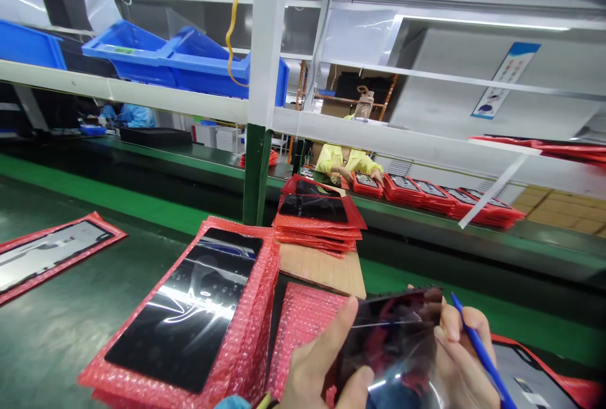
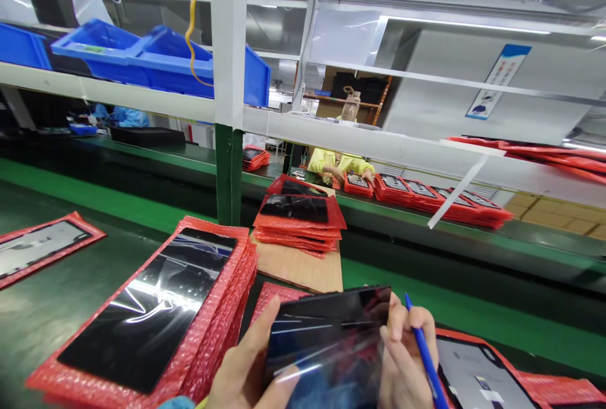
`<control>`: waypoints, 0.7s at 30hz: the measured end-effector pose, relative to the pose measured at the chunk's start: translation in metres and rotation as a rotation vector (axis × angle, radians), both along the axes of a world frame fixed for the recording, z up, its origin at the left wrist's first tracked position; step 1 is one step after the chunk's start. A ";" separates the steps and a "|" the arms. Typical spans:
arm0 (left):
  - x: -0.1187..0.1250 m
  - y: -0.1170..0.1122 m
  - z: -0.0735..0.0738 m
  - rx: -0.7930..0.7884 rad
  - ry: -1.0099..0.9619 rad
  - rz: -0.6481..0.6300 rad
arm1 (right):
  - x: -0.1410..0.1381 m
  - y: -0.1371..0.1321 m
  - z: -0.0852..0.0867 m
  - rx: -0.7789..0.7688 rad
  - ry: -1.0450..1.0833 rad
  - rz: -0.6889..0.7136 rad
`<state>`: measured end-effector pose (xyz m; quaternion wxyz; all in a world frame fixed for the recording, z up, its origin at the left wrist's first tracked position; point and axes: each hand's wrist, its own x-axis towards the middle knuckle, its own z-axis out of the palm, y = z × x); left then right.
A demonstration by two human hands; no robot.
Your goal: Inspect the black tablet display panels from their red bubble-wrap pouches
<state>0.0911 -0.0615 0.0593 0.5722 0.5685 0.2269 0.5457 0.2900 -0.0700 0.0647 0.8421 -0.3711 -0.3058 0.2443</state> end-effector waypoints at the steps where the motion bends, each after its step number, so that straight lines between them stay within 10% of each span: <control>1: 0.000 0.002 0.004 -0.008 -0.002 -0.025 | 0.000 0.000 0.001 -0.057 0.004 -0.006; 13: -0.002 0.006 0.013 -0.086 -0.050 -0.228 | 0.004 0.005 -0.002 -0.258 0.215 -0.055; 21: -0.005 0.007 0.023 0.143 0.110 -0.180 | 0.001 0.010 0.000 -0.333 0.301 0.052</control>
